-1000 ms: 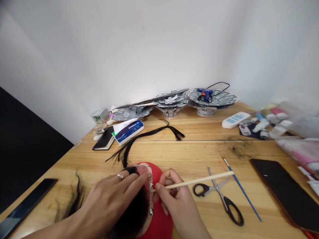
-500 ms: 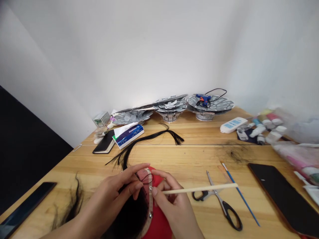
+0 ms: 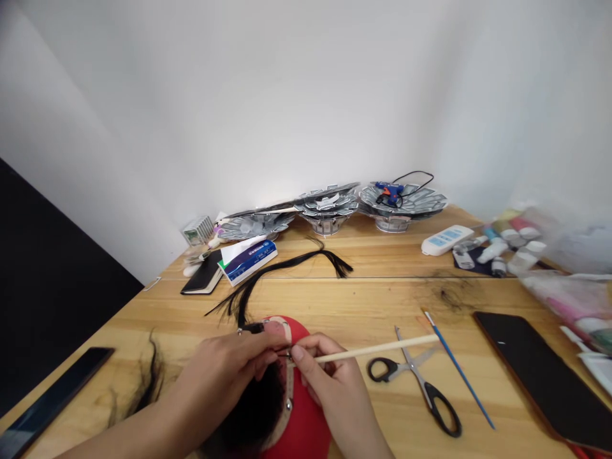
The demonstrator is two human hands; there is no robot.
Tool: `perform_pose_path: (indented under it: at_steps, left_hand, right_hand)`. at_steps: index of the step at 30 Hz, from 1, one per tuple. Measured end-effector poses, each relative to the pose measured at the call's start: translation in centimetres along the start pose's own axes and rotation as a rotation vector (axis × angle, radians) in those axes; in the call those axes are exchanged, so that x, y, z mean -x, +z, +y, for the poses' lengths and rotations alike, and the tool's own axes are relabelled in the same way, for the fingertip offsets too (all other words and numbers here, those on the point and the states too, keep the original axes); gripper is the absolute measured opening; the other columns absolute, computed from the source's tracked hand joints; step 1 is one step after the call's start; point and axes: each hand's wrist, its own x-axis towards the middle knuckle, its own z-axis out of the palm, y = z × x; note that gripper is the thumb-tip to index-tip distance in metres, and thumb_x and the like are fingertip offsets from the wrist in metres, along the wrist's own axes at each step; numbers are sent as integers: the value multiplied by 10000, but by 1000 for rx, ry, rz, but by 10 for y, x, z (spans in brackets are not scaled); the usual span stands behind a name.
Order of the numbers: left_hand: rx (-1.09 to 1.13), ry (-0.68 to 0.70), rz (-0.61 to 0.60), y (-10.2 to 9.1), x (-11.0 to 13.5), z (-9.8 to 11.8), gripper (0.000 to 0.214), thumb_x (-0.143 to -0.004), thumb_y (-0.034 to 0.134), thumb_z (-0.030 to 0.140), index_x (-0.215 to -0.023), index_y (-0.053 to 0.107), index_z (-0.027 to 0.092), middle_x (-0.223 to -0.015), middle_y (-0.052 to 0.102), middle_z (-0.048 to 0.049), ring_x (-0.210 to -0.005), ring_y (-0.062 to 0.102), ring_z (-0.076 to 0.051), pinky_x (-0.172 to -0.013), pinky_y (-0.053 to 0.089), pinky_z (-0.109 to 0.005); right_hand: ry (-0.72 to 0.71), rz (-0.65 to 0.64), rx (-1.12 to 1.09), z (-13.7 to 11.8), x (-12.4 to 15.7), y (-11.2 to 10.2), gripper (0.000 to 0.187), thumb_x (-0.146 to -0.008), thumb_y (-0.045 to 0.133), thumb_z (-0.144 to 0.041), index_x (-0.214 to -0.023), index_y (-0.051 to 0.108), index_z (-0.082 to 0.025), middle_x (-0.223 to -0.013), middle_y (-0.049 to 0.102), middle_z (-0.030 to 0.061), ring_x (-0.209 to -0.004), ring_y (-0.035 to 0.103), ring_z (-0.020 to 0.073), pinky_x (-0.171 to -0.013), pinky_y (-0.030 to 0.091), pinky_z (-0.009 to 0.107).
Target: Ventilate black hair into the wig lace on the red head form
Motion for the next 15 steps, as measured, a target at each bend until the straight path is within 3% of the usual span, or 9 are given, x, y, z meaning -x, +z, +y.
perform_pose_path:
  at_steps: [3,5,9,12,15]
  left_hand:
    - [-16,27,-7,-3,1,2,307,-937,462,77,-1018,711,237,-898,749,-28,-791,693,-214,-706,521,-314]
    - [-42,44,18,-4,3,5,290,-972,457,154,-1134,684,234,-1104,724,-72,-975,677,-257,-847,523,-425]
    - [-201,76,249,-2,9,14,416,-966,474,272,-1352,556,143,-1476,490,-209,-1318,487,-396,-1014,364,-688]
    - [-245,144,371,2,10,24,454,-953,483,296,-1361,540,105,-1454,526,-199,-1319,494,-396,-1036,349,-688]
    - [-204,197,300,8,3,36,457,-969,457,265,-1378,508,66,-1360,619,-176,-1244,564,-355,-1036,403,-608]
  right_hand:
    - [-16,-15,-8,0,-1,0,372,-748,785,-539,-738,693,-178,-547,427,-67,-497,301,84,-464,177,231]
    - [-29,-18,-21,0,-1,0,363,-748,789,-530,-734,692,-181,-550,445,-65,-495,303,82,-461,194,227]
    - [-52,-15,-30,-1,-1,0,313,-759,796,-483,-707,706,-187,-580,518,-42,-528,374,100,-483,269,227]
    - [-70,-26,-50,-4,-1,1,273,-741,806,-450,-683,716,-199,-642,620,-3,-612,493,148,-558,380,246]
    - [-88,-38,-82,-6,0,1,201,-731,794,-411,-699,720,-226,-660,660,4,-659,555,188,-643,446,284]
